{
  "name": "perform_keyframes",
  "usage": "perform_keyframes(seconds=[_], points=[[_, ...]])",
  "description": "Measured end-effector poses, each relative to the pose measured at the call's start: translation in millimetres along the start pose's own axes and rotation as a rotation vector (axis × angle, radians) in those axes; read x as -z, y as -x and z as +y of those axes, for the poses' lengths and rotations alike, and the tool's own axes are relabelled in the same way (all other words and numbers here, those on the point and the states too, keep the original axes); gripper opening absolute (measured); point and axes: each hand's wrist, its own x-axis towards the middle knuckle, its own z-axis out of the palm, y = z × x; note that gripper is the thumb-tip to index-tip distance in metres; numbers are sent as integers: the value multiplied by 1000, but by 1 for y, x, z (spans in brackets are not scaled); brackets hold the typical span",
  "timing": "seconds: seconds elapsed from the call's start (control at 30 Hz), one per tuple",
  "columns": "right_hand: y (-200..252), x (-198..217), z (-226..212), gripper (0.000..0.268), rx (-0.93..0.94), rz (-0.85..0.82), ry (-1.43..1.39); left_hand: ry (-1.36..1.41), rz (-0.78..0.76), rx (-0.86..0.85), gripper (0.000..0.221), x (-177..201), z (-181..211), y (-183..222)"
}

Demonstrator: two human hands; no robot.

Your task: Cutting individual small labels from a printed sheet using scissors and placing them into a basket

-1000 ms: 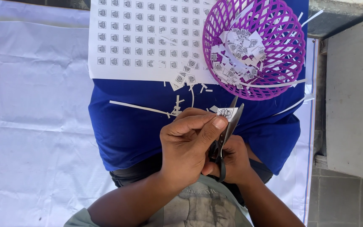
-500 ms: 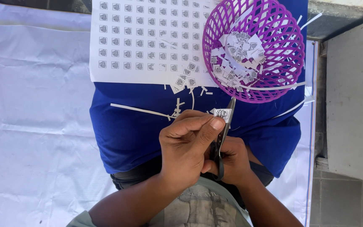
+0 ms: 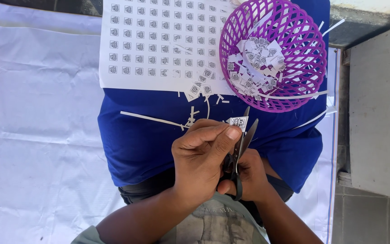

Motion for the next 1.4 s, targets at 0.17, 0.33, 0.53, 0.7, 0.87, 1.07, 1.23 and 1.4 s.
perform_keyframes(seconds=[0.17, 0.33, 0.53, 0.7, 0.87, 1.07, 1.23, 1.4], points=[[0, -1, 0, 49, -7, 27, 6, 6, -5, 2, 6, 0, -1, 0], [0, -1, 0, 47, -8, 40, 40, 21, -7, -4, 5, 0, -3, 1], [-2, -2, -4, 41, -46, 37, 36, 74, 12, -7, 4, 0, -6, 0], [-1, -3, -6, 36, -25, 69, 31, 89, -17, -3, 7, 4, -6, 0], [0, -3, -11, 15, 29, 288, 41, -2, -105, -19, 8, 6, -10, 4], [-4, -4, -31, 19, -81, 450, -177, -67, -173, -66, 11, 5, -2, 8], [3, -2, -33, 22, -81, 497, -223, -169, -172, -131, 10, 8, -7, 9], [-5, -3, -46, 19, -105, 505, -162, -196, -141, -169, 12, 8, -11, 9]])
